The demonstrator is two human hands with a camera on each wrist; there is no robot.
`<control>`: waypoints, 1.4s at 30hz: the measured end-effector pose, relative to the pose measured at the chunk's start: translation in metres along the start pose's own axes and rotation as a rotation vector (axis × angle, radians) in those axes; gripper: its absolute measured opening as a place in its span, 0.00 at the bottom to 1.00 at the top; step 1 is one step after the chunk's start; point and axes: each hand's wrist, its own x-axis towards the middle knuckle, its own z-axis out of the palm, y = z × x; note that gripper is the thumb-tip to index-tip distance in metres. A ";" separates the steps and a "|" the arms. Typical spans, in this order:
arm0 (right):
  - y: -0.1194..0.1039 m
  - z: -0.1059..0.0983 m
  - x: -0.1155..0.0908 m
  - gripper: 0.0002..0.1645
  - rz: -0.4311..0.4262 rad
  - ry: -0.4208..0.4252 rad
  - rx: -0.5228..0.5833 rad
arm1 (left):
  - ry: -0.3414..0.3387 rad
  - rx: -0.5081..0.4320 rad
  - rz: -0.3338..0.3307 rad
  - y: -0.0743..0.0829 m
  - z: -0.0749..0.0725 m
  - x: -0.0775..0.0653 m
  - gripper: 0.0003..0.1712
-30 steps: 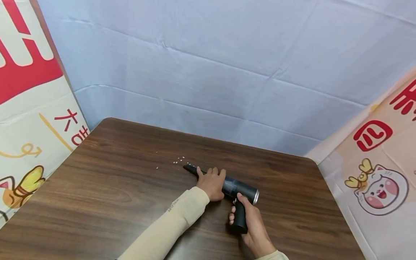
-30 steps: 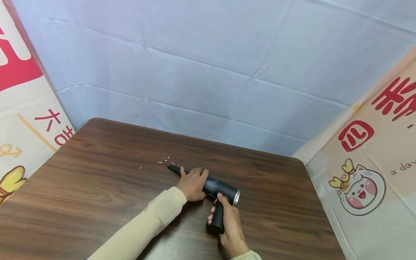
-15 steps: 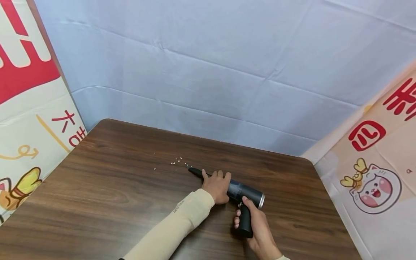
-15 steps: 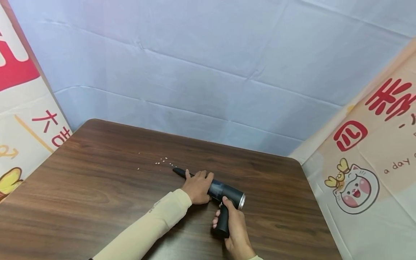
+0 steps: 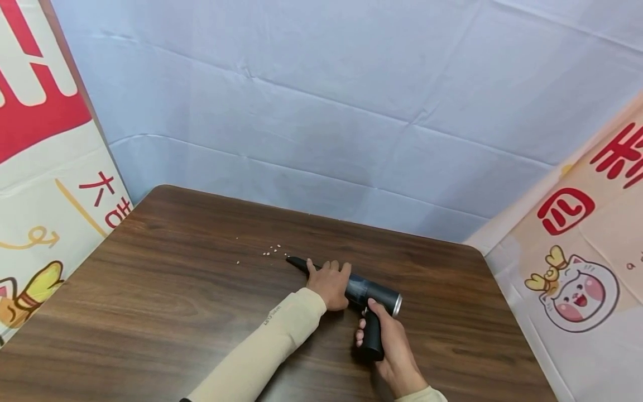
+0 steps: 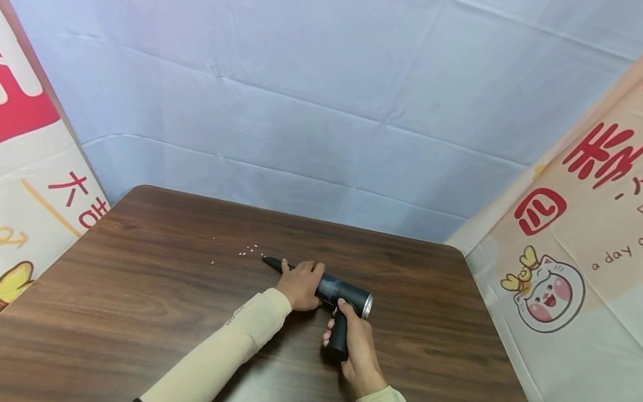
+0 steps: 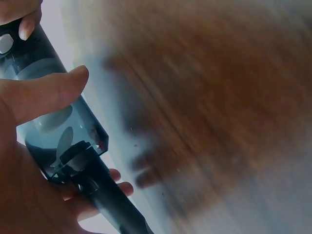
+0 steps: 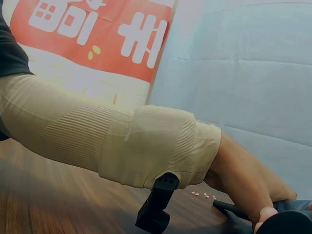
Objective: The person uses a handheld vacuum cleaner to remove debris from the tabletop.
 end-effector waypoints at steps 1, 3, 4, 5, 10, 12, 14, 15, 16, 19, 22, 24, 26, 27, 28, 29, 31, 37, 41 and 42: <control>0.000 0.001 0.001 0.33 0.002 -0.001 0.000 | -0.004 -0.002 -0.002 -0.001 0.000 0.000 0.41; 0.000 0.004 0.002 0.35 0.005 -0.002 0.000 | -0.008 -0.009 -0.006 -0.004 0.000 0.001 0.41; 0.000 0.005 0.002 0.35 0.005 -0.004 0.000 | -0.010 -0.010 -0.008 -0.006 0.000 0.001 0.41; 0.001 0.006 0.002 0.35 0.005 -0.003 0.000 | -0.011 -0.014 -0.010 -0.007 0.000 0.001 0.41; 0.001 0.012 0.005 0.35 0.000 -0.009 -0.002 | -0.003 -0.020 -0.012 -0.014 -0.002 0.000 0.41; 0.001 0.014 0.006 0.35 -0.002 -0.009 0.000 | 0.006 -0.021 -0.013 -0.016 -0.002 0.000 0.40; 0.002 0.016 0.007 0.35 -0.008 -0.011 -0.002 | 0.015 -0.023 -0.014 -0.018 -0.002 0.000 0.39; 0.002 0.016 0.008 0.35 -0.011 -0.013 -0.004 | 0.017 -0.022 -0.016 -0.019 -0.002 -0.001 0.39; 0.003 0.017 0.008 0.34 -0.012 -0.016 -0.002 | 0.018 -0.022 -0.017 -0.020 -0.001 -0.001 0.39; 0.004 0.019 0.010 0.33 -0.018 -0.023 0.001 | 0.019 -0.020 -0.021 -0.023 -0.001 -0.001 0.39; 0.004 0.021 0.012 0.33 -0.024 -0.026 0.005 | 0.025 -0.025 -0.026 -0.025 -0.001 -0.002 0.39; 0.004 0.023 0.013 0.33 -0.025 -0.023 0.009 | 0.026 -0.027 -0.028 -0.027 -0.001 -0.001 0.39; 0.005 0.025 0.014 0.33 -0.028 -0.023 0.009 | 0.028 -0.030 -0.029 -0.028 -0.001 -0.001 0.38; 0.006 0.025 0.014 0.33 -0.028 -0.020 0.015 | 0.027 -0.029 -0.029 -0.029 -0.002 -0.001 0.39; 0.006 0.026 0.015 0.32 -0.028 -0.019 0.019 | 0.028 -0.032 -0.027 -0.030 -0.001 -0.001 0.39; 0.007 0.027 0.015 0.32 -0.030 -0.015 0.022 | 0.027 -0.031 -0.024 -0.031 -0.001 0.000 0.39; 0.008 0.028 0.016 0.32 -0.038 -0.010 0.024 | 0.033 -0.036 -0.019 -0.033 -0.001 0.000 0.39; 0.012 0.034 0.019 0.35 -0.061 0.027 0.024 | 0.050 -0.041 -0.004 -0.037 -0.001 0.002 0.35; 0.014 0.038 0.019 0.34 -0.081 0.041 0.035 | 0.046 -0.034 0.003 -0.039 -0.001 0.003 0.35; 0.014 0.038 0.019 0.34 -0.086 0.042 0.040 | 0.045 -0.032 0.005 -0.040 0.000 0.004 0.35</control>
